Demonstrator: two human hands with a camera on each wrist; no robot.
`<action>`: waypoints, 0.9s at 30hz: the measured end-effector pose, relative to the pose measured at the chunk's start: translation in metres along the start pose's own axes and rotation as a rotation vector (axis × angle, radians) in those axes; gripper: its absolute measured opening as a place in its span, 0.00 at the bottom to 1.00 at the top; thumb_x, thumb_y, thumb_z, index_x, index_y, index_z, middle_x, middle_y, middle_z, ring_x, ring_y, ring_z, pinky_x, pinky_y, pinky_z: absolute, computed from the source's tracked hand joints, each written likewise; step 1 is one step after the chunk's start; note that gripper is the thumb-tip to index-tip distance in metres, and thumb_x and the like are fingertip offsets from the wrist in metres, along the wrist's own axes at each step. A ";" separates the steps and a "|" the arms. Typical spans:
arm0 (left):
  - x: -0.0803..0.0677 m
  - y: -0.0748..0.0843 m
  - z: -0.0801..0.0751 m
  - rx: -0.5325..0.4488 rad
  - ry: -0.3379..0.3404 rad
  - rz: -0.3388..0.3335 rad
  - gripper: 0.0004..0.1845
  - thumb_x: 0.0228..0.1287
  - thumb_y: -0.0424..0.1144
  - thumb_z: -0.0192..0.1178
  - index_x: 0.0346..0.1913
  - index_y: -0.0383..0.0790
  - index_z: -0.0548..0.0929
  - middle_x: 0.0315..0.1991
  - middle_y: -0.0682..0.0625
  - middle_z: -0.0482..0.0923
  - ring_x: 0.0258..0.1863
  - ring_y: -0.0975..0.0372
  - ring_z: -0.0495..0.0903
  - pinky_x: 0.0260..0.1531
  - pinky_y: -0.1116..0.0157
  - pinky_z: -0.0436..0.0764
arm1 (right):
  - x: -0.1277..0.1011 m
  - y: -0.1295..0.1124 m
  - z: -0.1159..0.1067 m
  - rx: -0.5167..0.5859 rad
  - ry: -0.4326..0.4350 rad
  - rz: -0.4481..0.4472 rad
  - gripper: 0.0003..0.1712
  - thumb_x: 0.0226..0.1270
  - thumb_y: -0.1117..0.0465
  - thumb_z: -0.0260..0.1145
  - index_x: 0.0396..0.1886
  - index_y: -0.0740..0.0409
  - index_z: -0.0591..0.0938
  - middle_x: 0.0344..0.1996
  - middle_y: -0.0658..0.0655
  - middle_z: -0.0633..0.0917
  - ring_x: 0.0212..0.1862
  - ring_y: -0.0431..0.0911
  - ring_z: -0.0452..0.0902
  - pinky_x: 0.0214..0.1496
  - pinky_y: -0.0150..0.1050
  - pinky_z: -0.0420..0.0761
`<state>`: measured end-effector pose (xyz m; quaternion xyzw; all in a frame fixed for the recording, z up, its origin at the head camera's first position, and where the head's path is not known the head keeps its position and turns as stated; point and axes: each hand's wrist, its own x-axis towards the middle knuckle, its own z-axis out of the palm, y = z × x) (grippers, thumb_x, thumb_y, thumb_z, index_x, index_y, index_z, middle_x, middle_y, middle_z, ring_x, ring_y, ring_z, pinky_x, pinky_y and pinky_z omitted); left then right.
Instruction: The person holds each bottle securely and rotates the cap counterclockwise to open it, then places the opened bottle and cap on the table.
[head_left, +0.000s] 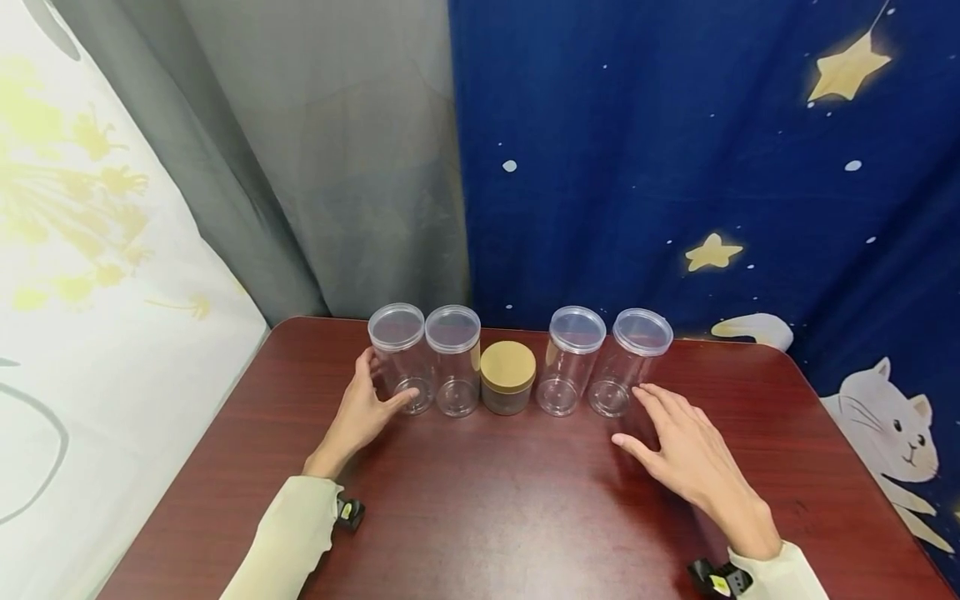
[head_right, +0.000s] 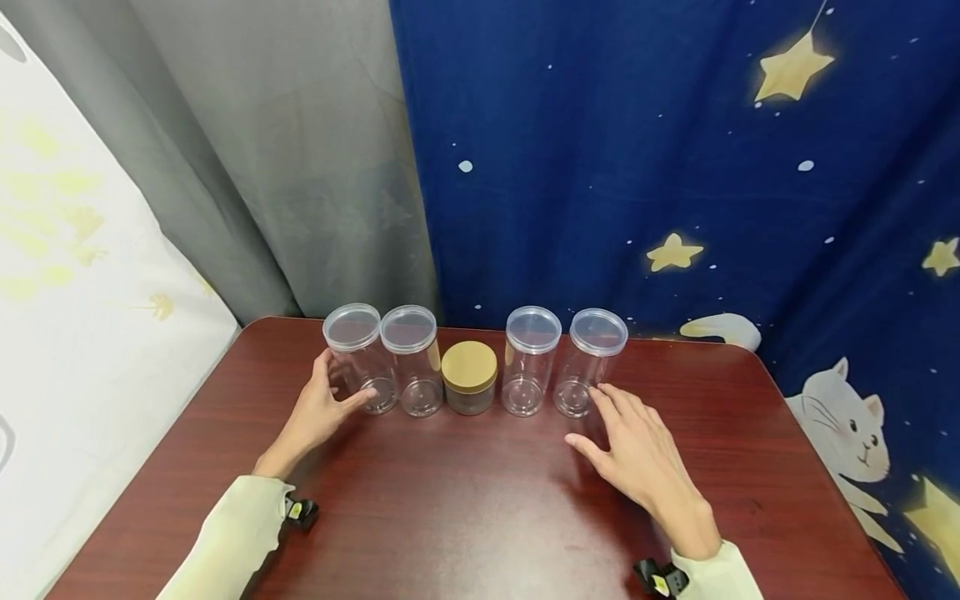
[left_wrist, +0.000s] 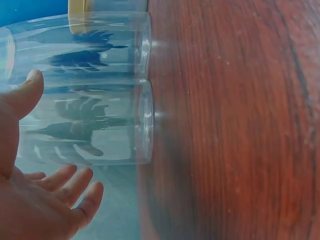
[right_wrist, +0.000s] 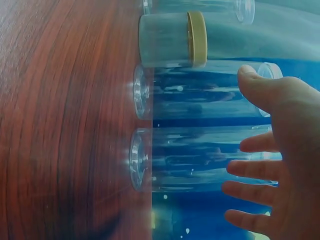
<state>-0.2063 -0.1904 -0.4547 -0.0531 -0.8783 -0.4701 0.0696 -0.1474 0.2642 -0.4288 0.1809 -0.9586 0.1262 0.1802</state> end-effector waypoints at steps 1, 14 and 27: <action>0.000 -0.001 0.000 0.006 0.000 -0.002 0.56 0.57 0.45 0.73 0.76 0.33 0.45 0.69 0.32 0.63 0.69 0.43 0.65 0.67 0.43 0.65 | 0.000 -0.001 0.000 0.003 0.000 -0.002 0.43 0.58 0.37 0.71 0.64 0.62 0.76 0.62 0.63 0.77 0.62 0.60 0.71 0.59 0.60 0.70; 0.006 -0.001 0.006 0.028 0.053 -0.001 0.49 0.57 0.43 0.73 0.72 0.33 0.53 0.64 0.32 0.69 0.61 0.43 0.73 0.59 0.44 0.73 | 0.004 -0.015 -0.002 0.024 -0.016 -0.020 0.40 0.58 0.39 0.71 0.62 0.60 0.77 0.60 0.61 0.79 0.58 0.59 0.76 0.56 0.59 0.74; -0.015 -0.002 -0.005 0.039 0.032 0.002 0.44 0.55 0.47 0.74 0.66 0.36 0.58 0.57 0.38 0.72 0.56 0.47 0.76 0.53 0.47 0.78 | 0.010 -0.028 -0.008 0.049 0.014 -0.065 0.39 0.57 0.40 0.72 0.62 0.59 0.77 0.61 0.60 0.78 0.60 0.58 0.76 0.56 0.58 0.75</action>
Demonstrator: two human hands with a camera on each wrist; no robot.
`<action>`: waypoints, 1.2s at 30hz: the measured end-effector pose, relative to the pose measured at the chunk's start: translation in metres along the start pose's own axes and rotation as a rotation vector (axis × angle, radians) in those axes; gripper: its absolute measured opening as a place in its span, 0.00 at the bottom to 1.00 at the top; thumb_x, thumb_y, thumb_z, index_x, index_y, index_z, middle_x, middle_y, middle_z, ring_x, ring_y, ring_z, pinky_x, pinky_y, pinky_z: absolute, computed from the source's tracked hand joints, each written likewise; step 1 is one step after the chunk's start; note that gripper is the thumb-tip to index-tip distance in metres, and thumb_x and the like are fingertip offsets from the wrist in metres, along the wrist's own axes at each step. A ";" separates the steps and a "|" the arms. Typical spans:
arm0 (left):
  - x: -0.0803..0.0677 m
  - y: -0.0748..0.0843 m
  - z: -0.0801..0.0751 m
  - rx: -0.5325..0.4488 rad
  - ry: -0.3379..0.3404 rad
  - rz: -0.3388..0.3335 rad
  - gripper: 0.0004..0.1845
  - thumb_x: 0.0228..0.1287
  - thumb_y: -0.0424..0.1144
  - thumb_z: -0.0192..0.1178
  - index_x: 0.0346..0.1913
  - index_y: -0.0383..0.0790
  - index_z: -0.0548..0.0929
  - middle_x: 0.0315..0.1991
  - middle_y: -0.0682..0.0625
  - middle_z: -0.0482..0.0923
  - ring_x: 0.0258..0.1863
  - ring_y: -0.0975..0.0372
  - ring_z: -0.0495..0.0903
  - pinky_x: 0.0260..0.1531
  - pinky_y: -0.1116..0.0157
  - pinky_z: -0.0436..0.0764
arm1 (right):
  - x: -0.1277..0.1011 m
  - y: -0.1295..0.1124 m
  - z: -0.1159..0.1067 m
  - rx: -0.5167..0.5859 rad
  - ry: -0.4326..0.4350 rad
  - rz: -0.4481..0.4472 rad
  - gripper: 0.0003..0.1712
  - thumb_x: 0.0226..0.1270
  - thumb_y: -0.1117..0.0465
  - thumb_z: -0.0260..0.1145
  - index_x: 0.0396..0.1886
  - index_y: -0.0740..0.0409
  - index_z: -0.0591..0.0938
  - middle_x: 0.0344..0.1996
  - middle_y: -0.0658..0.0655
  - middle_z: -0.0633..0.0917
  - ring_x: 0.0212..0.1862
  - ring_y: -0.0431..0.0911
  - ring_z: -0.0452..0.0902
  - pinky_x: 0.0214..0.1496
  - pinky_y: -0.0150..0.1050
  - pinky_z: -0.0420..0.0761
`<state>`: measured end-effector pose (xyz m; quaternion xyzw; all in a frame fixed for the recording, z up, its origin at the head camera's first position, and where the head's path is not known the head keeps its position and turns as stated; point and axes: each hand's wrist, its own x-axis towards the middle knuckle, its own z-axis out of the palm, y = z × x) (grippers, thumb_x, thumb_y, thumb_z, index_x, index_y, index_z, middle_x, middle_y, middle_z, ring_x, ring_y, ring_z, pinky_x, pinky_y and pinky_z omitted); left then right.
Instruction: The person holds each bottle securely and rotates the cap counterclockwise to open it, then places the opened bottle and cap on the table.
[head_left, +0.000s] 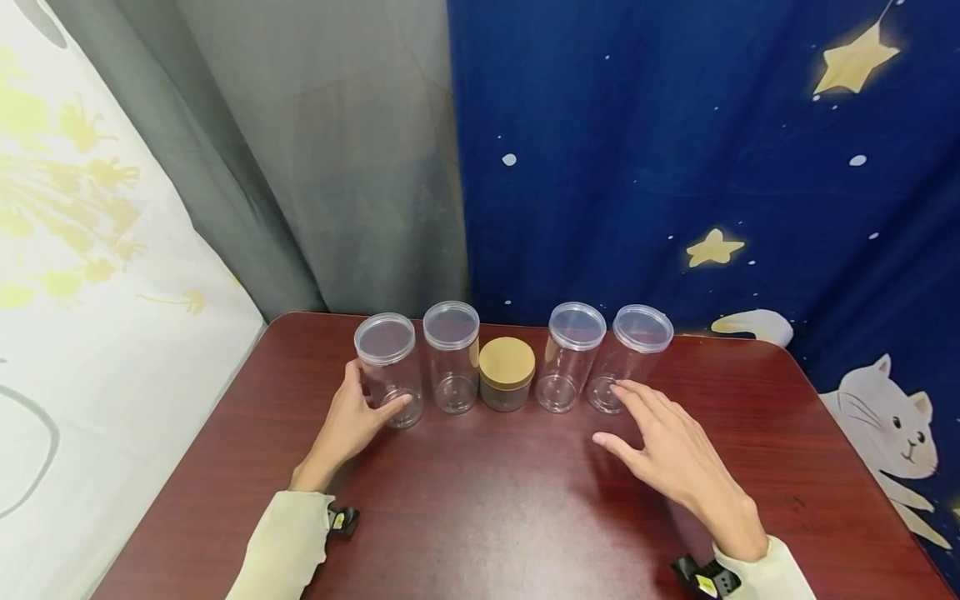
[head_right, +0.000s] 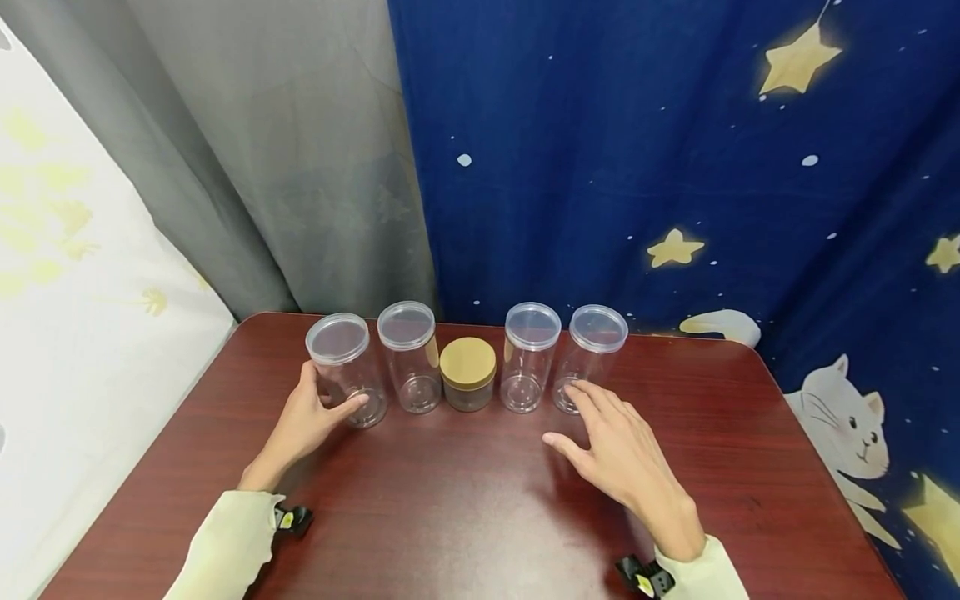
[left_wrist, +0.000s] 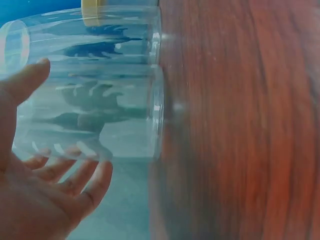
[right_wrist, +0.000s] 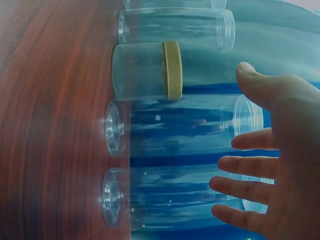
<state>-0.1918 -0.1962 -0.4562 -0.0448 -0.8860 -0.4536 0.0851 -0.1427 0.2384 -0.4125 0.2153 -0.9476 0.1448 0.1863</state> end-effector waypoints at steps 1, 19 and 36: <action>-0.003 0.000 -0.002 0.005 -0.010 0.006 0.45 0.55 0.47 0.74 0.66 0.36 0.58 0.57 0.38 0.71 0.55 0.48 0.76 0.53 0.47 0.78 | 0.001 -0.001 0.000 0.003 0.002 -0.004 0.39 0.57 0.40 0.72 0.62 0.59 0.77 0.61 0.60 0.78 0.60 0.57 0.76 0.57 0.58 0.74; -0.034 0.050 0.002 0.147 -0.194 0.160 0.47 0.48 0.52 0.77 0.66 0.47 0.60 0.57 0.48 0.77 0.51 0.58 0.80 0.51 0.53 0.78 | 0.011 -0.028 -0.005 0.062 0.011 -0.050 0.43 0.55 0.38 0.73 0.65 0.57 0.76 0.64 0.58 0.76 0.63 0.55 0.73 0.61 0.55 0.74; -0.028 0.084 0.023 0.193 -0.252 0.305 0.52 0.46 0.56 0.76 0.73 0.49 0.59 0.60 0.53 0.74 0.56 0.62 0.76 0.56 0.55 0.77 | 0.020 -0.042 -0.011 0.089 0.049 -0.099 0.43 0.55 0.38 0.73 0.66 0.55 0.75 0.65 0.55 0.76 0.62 0.53 0.74 0.61 0.54 0.74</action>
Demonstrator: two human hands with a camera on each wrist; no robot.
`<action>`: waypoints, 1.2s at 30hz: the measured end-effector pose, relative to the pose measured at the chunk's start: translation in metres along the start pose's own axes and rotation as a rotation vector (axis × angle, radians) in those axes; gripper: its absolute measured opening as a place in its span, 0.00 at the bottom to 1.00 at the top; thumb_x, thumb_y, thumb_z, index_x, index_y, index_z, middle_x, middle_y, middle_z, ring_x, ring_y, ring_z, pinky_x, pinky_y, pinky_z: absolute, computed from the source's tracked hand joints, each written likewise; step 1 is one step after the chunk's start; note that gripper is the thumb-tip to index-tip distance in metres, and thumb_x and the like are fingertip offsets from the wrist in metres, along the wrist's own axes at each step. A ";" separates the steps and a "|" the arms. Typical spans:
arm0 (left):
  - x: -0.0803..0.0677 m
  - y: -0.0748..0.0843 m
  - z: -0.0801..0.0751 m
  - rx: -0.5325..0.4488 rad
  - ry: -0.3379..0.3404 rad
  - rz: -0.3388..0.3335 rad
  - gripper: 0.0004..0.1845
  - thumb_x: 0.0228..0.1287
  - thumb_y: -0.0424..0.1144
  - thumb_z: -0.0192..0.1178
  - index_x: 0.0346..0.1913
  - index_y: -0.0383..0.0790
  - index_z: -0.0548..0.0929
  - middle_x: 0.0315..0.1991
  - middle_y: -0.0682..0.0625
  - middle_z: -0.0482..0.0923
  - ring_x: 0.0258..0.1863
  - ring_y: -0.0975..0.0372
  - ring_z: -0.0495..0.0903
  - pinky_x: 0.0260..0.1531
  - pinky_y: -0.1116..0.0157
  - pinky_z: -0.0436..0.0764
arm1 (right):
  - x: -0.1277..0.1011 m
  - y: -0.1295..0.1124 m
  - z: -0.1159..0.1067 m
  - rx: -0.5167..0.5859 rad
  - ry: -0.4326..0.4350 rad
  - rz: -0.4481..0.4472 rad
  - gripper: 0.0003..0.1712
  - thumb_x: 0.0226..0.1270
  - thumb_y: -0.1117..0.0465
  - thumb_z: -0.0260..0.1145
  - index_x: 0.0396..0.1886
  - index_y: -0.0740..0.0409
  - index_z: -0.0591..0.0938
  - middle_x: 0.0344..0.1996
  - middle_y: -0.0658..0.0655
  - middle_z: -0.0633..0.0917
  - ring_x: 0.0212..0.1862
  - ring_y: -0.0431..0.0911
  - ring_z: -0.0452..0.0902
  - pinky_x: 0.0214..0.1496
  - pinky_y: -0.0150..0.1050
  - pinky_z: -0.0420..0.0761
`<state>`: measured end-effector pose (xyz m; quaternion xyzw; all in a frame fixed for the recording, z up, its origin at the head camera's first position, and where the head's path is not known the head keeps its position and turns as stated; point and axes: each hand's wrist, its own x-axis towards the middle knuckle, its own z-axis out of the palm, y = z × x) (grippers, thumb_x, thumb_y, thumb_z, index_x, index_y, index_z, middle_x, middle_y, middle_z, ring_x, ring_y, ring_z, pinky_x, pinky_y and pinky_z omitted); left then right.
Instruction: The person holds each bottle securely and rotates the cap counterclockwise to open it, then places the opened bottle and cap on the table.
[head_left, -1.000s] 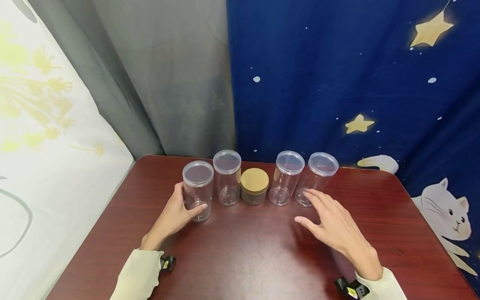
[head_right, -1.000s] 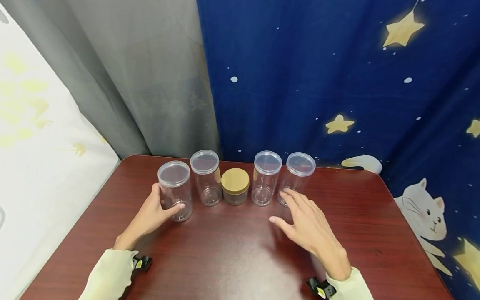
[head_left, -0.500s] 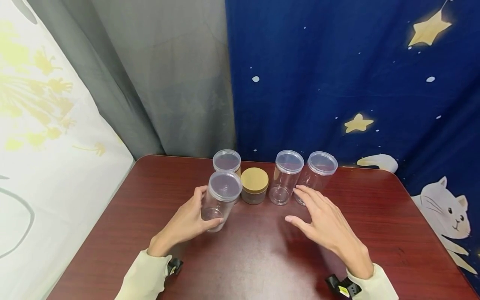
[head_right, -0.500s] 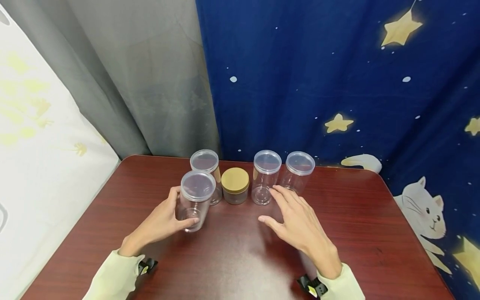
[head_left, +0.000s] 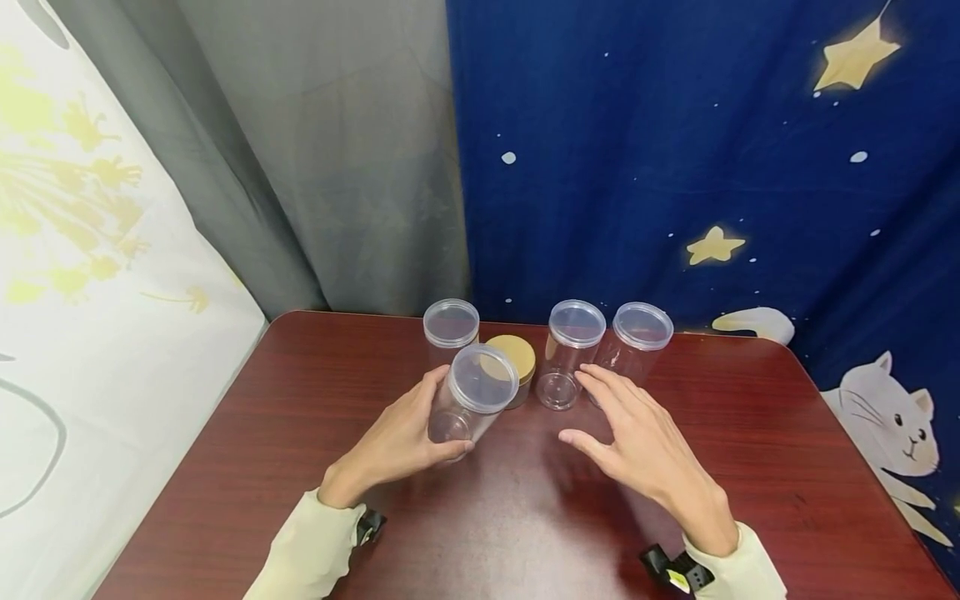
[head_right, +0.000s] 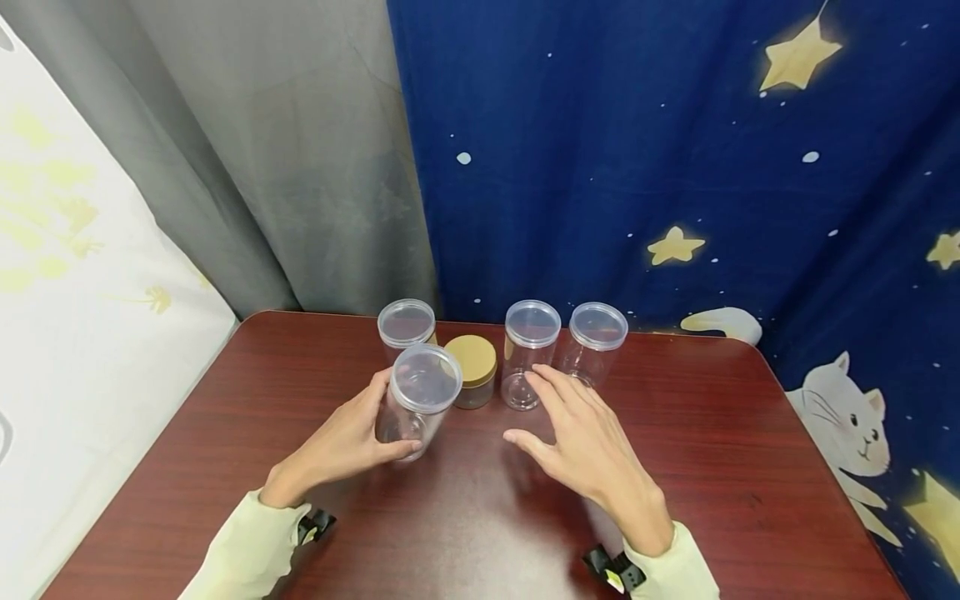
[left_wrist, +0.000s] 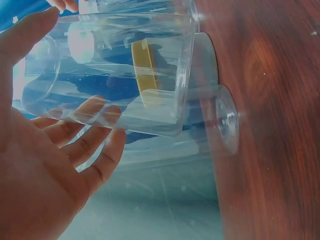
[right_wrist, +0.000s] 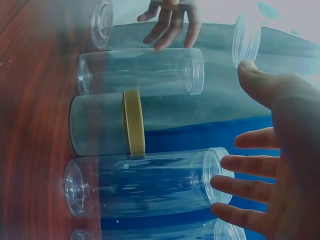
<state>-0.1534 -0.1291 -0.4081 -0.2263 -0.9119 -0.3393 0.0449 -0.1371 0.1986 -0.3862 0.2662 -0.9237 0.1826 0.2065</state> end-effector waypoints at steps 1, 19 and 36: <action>0.001 0.001 0.001 0.003 -0.004 0.006 0.52 0.46 0.56 0.76 0.73 0.50 0.59 0.60 0.54 0.74 0.56 0.63 0.75 0.56 0.55 0.77 | 0.000 0.000 0.000 0.003 0.005 -0.003 0.43 0.55 0.38 0.73 0.66 0.55 0.75 0.65 0.55 0.76 0.62 0.53 0.74 0.61 0.54 0.74; 0.017 0.006 0.009 0.053 -0.046 0.103 0.48 0.48 0.55 0.75 0.72 0.50 0.65 0.59 0.58 0.74 0.57 0.63 0.75 0.59 0.55 0.75 | 0.016 -0.019 -0.005 0.104 0.048 -0.026 0.46 0.55 0.41 0.75 0.70 0.52 0.71 0.68 0.52 0.73 0.67 0.48 0.70 0.67 0.49 0.70; 0.020 0.009 0.007 0.041 -0.014 0.141 0.50 0.47 0.53 0.77 0.73 0.50 0.63 0.60 0.55 0.75 0.58 0.61 0.75 0.59 0.54 0.75 | 0.026 -0.036 -0.005 0.191 0.032 -0.006 0.47 0.56 0.41 0.74 0.73 0.49 0.68 0.71 0.50 0.70 0.70 0.47 0.67 0.69 0.50 0.69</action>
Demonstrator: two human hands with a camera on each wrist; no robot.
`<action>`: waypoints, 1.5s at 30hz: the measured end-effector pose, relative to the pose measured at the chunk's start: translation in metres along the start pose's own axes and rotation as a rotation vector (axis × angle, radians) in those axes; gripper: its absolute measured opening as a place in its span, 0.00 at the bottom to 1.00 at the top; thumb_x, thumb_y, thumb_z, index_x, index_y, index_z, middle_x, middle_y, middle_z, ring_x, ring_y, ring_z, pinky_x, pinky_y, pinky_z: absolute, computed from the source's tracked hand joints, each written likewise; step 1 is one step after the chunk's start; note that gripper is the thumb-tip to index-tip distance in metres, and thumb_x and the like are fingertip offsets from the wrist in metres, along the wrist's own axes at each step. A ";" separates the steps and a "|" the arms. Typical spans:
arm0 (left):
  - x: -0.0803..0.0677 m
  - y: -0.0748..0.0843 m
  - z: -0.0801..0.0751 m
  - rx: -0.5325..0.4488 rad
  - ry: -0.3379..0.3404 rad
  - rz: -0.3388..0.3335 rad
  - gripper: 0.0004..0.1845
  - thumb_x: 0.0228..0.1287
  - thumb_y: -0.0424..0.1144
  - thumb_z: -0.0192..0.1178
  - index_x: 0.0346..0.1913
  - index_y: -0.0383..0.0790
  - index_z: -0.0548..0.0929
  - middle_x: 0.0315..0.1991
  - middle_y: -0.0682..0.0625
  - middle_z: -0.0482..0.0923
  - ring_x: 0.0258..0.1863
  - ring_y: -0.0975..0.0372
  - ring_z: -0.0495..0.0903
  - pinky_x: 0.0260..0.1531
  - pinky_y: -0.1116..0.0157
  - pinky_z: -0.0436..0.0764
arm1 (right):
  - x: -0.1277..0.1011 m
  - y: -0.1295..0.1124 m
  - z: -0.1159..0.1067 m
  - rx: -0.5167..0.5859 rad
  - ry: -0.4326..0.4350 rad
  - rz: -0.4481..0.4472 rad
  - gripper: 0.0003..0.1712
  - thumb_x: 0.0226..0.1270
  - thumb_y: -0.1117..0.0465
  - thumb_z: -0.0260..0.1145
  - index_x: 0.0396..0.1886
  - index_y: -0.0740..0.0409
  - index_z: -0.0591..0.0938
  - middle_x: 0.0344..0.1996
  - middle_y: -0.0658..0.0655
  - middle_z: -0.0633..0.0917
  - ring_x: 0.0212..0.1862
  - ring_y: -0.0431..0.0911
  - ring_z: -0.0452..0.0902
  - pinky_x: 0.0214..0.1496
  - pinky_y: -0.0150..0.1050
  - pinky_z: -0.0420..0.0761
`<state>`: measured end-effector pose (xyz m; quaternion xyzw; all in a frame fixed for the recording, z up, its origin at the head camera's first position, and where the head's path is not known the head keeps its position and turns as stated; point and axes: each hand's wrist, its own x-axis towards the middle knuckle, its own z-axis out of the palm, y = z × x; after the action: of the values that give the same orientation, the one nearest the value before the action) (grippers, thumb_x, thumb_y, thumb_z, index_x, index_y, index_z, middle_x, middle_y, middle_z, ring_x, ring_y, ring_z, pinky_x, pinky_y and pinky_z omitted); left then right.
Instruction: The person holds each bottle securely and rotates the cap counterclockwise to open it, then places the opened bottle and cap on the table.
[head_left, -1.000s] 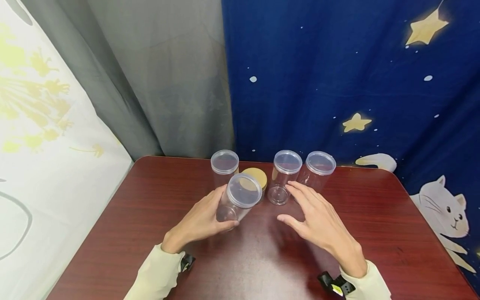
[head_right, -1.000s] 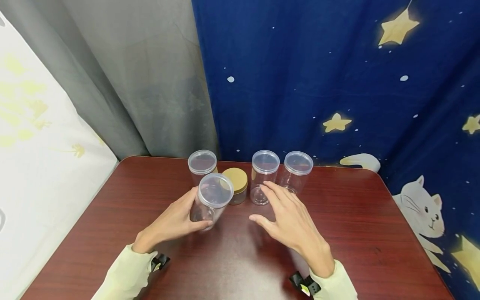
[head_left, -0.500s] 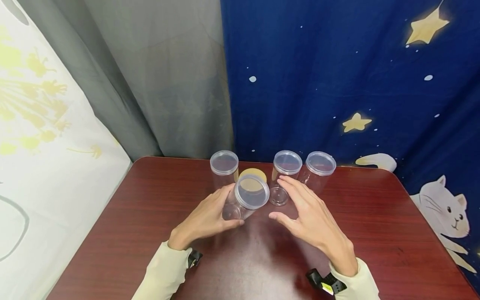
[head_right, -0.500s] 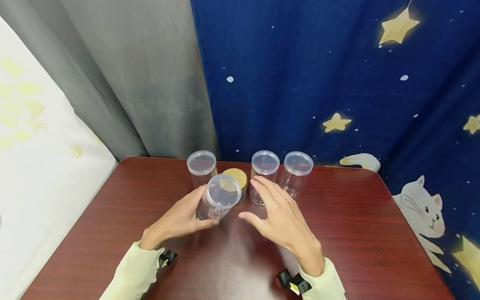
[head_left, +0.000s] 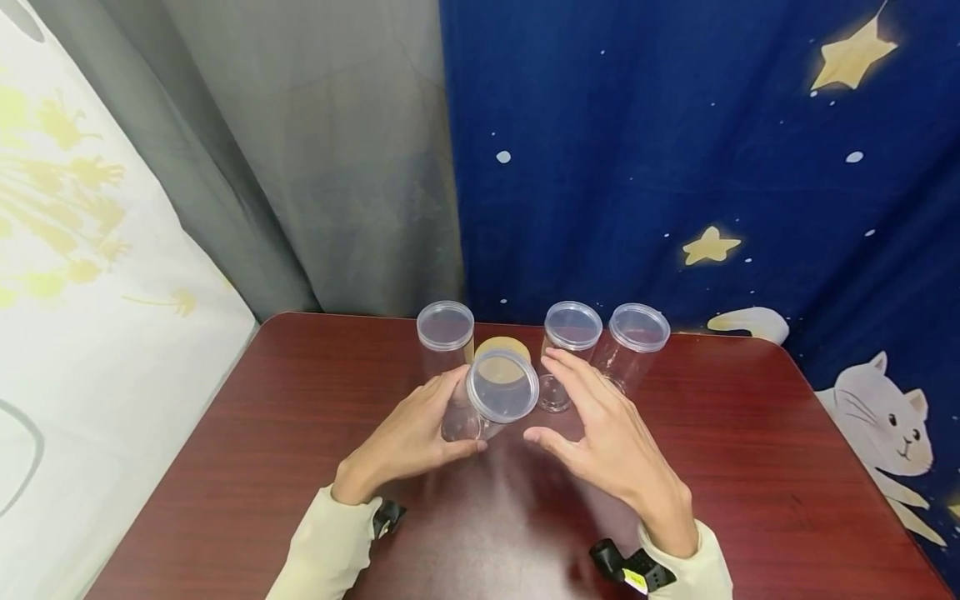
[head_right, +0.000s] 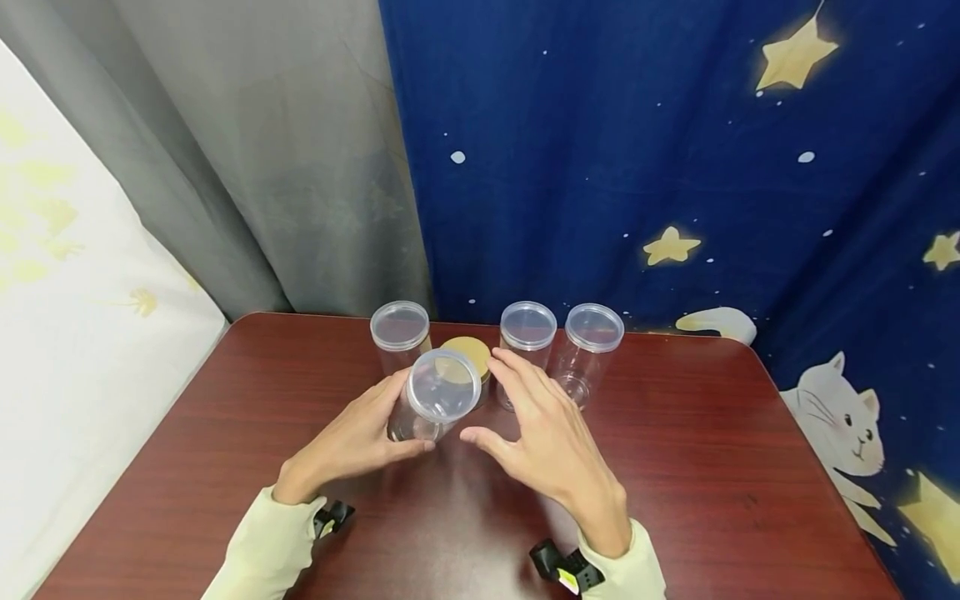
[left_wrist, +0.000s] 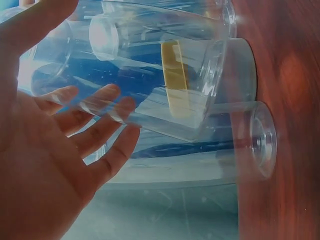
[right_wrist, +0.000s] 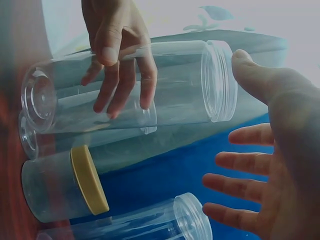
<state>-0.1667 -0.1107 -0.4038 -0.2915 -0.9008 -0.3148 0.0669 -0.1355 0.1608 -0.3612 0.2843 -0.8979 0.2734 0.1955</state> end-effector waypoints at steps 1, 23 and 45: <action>0.001 0.000 0.000 0.002 -0.004 0.002 0.50 0.47 0.53 0.77 0.73 0.51 0.63 0.59 0.55 0.75 0.58 0.62 0.75 0.59 0.54 0.75 | 0.000 0.001 0.000 -0.004 -0.001 0.005 0.47 0.56 0.41 0.74 0.73 0.48 0.68 0.71 0.50 0.70 0.70 0.47 0.67 0.69 0.50 0.69; -0.002 0.001 0.009 0.056 -0.029 0.045 0.48 0.49 0.56 0.75 0.72 0.49 0.65 0.64 0.54 0.72 0.65 0.61 0.70 0.62 0.50 0.72 | 0.001 -0.011 0.020 0.051 0.061 -0.023 0.48 0.56 0.35 0.72 0.72 0.50 0.68 0.67 0.52 0.73 0.64 0.47 0.73 0.61 0.49 0.77; 0.001 0.007 0.014 0.214 0.062 0.087 0.46 0.46 0.57 0.76 0.68 0.46 0.69 0.57 0.53 0.77 0.55 0.60 0.76 0.47 0.57 0.78 | 0.001 -0.021 0.030 0.057 0.178 0.078 0.43 0.52 0.39 0.76 0.65 0.53 0.76 0.58 0.52 0.78 0.57 0.46 0.77 0.58 0.45 0.78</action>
<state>-0.1625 -0.0978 -0.4109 -0.3114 -0.9133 -0.2225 0.1392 -0.1297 0.1278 -0.3758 0.2294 -0.8792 0.3304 0.2556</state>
